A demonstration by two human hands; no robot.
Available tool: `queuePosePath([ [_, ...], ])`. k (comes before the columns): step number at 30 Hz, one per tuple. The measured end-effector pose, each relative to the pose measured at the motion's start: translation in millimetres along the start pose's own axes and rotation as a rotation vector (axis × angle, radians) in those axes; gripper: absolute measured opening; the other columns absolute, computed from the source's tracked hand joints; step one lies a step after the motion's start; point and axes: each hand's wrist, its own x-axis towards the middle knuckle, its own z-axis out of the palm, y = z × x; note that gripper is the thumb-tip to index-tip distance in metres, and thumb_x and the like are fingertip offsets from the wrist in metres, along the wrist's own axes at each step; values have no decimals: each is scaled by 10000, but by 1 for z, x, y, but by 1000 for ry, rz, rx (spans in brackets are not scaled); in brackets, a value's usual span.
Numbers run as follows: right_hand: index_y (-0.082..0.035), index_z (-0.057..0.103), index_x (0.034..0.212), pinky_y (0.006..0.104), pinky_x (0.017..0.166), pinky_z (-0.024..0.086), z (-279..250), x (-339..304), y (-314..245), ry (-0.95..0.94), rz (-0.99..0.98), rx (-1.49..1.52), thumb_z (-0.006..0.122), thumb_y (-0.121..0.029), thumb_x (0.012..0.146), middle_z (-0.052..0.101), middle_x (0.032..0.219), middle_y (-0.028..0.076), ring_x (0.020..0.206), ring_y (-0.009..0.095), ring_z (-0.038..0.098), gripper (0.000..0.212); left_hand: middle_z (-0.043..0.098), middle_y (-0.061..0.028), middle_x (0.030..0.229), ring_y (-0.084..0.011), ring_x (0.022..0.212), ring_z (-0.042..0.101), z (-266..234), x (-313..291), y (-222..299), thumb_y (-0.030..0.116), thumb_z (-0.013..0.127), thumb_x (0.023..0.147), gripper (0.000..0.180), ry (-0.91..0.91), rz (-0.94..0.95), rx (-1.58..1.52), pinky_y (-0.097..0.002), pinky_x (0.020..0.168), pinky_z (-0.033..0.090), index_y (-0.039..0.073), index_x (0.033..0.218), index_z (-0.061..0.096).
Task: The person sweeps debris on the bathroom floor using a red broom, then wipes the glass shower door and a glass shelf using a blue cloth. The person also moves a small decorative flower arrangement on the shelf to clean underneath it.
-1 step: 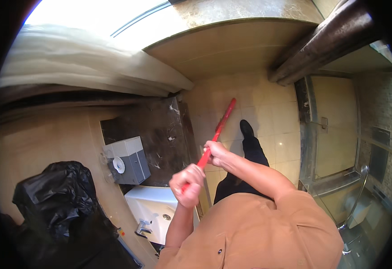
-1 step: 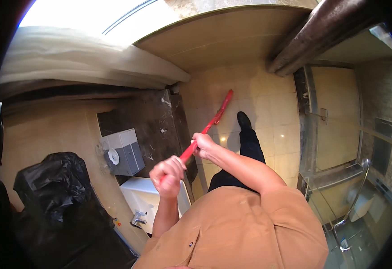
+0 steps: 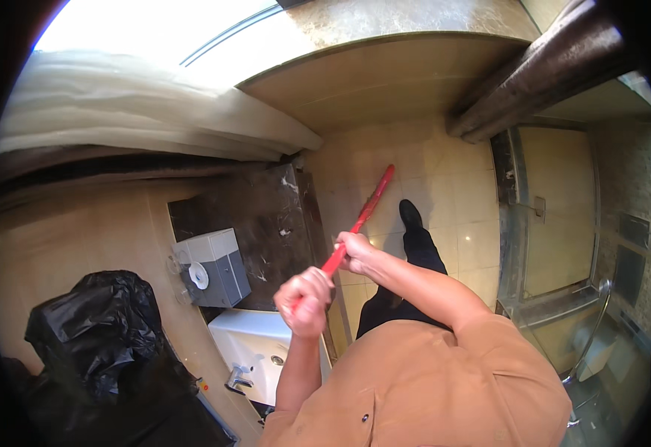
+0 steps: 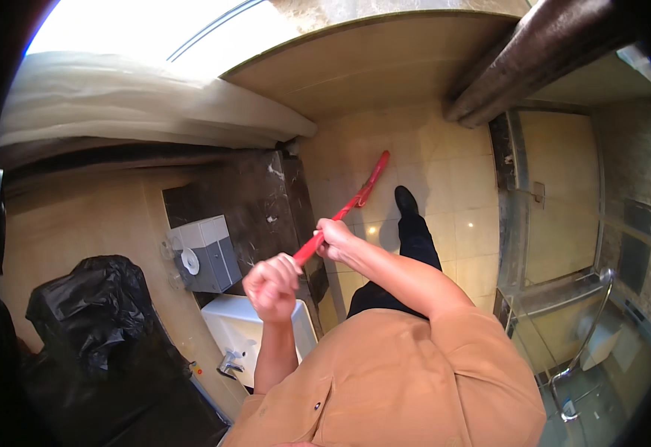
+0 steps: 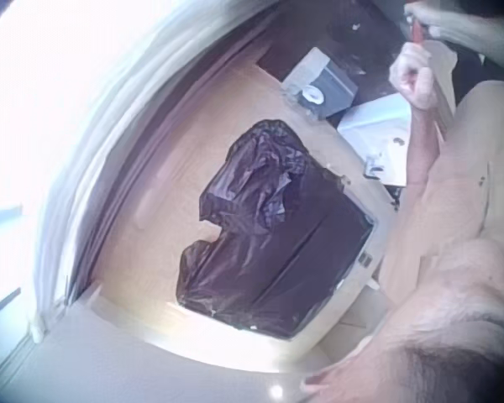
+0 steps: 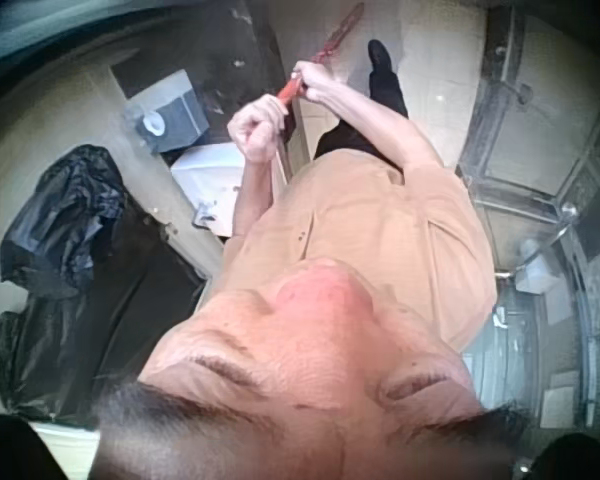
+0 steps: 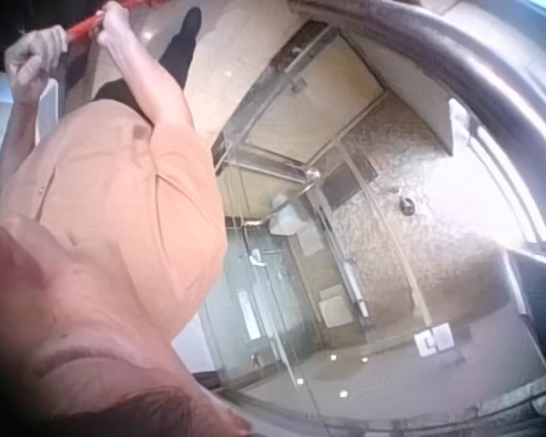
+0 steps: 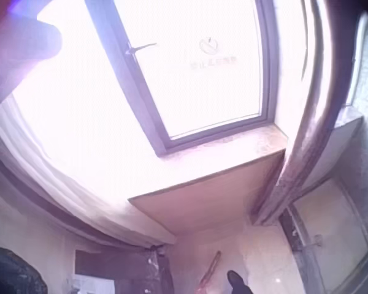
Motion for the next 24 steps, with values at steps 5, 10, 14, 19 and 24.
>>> queuePosePath([
  [5, -85, 490, 755, 298, 382, 391, 45, 13, -66, -124, 55, -129, 560, -89, 885, 481, 593, 36, 434, 171, 443, 147, 494, -48, 560, -170, 524, 457, 20, 71, -6, 133, 573, 777, 264, -65, -70, 307, -352, 573, 424, 58, 565, 434],
  [10, -84, 471, 747, 339, 488, 428, 35, -9, -102, -251, 91, -271, 558, -54, 893, 463, 594, 32, 495, 175, 458, 173, 449, -49, 538, -261, 492, 439, 92, 67, -32, 52, 707, 622, 277, -418, 55, 583, -358, 535, 354, 97, 564, 439],
  [14, -92, 467, 758, 323, 444, 418, 23, -31, -105, -178, 39, -219, 550, -90, 912, 485, 602, 38, 482, 185, 472, 175, 437, -42, 528, -251, 458, 404, 107, 74, -9, 57, 718, 619, 315, -401, 69, 473, -367, 513, 319, 113, 560, 414],
  [19, -96, 486, 775, 311, 449, 415, 17, -64, -108, -132, 129, -334, 537, -99, 948, 523, 645, 34, 506, 156, 500, 180, 488, -59, 548, -205, 478, 455, 96, 72, 11, 98, 620, 748, 259, -179, 9, 299, -367, 559, 437, 39, 587, 426],
  [24, -108, 485, 746, 323, 370, 352, 5, 19, -95, -174, 161, -473, 531, -126, 941, 495, 602, 19, 429, 153, 436, 201, 481, -72, 564, -224, 508, 472, 73, 61, -31, 31, 614, 722, 223, -104, -1, 440, -364, 571, 433, 14, 599, 429],
])
